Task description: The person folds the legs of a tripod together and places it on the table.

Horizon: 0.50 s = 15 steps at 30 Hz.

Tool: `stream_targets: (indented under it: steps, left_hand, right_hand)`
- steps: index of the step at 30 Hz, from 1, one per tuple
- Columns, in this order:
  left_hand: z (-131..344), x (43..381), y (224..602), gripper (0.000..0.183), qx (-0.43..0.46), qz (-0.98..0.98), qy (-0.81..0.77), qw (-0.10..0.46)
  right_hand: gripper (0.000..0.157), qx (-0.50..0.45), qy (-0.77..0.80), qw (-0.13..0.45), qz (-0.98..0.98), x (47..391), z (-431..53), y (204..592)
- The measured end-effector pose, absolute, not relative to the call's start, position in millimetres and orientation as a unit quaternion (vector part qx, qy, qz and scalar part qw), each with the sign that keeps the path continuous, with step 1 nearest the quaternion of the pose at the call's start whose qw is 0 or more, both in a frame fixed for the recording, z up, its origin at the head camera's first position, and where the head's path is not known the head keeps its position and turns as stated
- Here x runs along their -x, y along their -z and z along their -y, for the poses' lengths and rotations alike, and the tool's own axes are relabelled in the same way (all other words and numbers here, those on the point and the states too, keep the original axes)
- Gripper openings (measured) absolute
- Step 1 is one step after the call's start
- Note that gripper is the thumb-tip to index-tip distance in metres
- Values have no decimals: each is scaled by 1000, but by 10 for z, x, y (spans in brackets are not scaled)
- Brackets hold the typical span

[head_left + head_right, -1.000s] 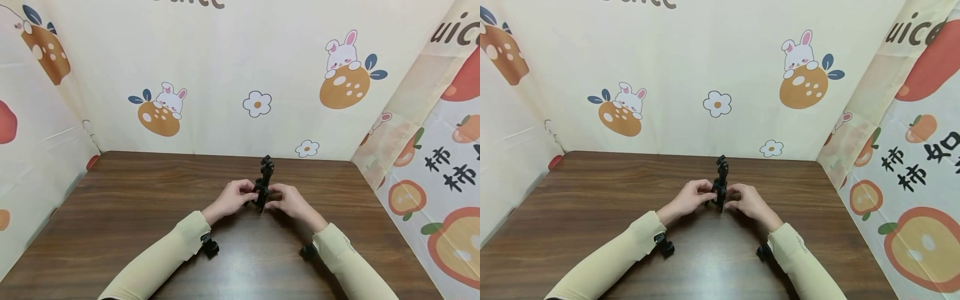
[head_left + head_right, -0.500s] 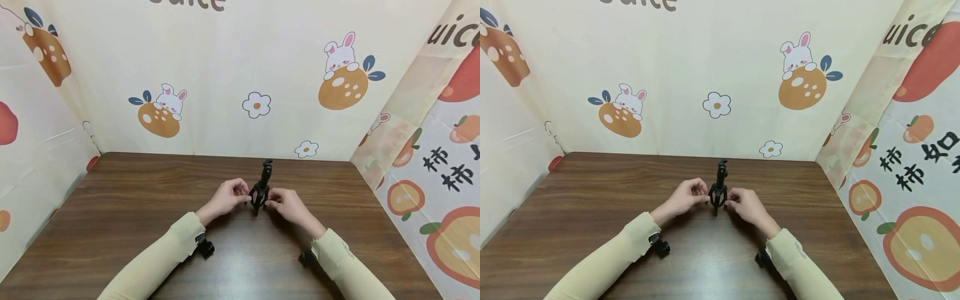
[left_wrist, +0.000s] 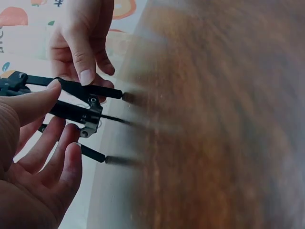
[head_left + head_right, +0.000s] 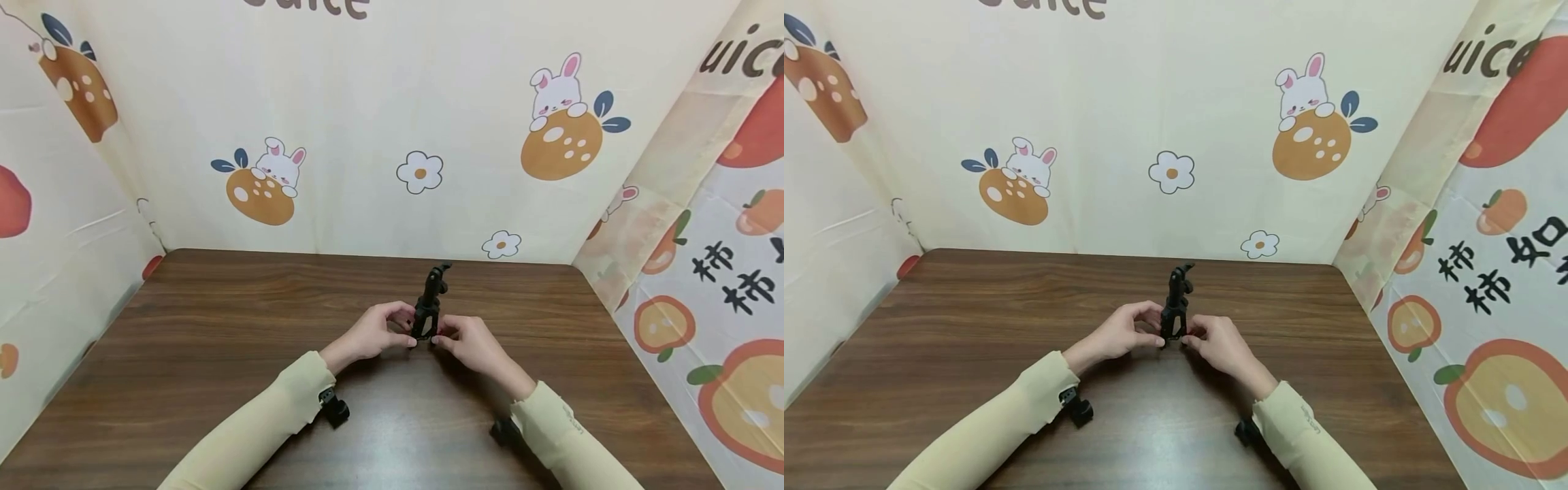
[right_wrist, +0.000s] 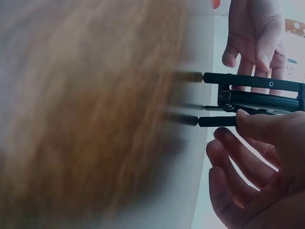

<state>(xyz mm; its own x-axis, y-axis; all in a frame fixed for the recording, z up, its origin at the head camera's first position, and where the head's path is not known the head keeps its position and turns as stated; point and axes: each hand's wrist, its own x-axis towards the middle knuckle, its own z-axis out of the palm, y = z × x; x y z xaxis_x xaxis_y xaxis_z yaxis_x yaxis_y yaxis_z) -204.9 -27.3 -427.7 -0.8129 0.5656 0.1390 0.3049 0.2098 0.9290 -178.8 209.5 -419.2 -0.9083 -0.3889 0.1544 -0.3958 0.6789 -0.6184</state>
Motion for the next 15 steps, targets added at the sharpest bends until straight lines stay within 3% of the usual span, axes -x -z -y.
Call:
stream_targets:
  steps: [15]
  left_hand:
    - [203,2059,4272,27,-283,-805,-517,70]
  right_hand:
    - [13,-245,-342,-2,907,1803,-2017,4203]
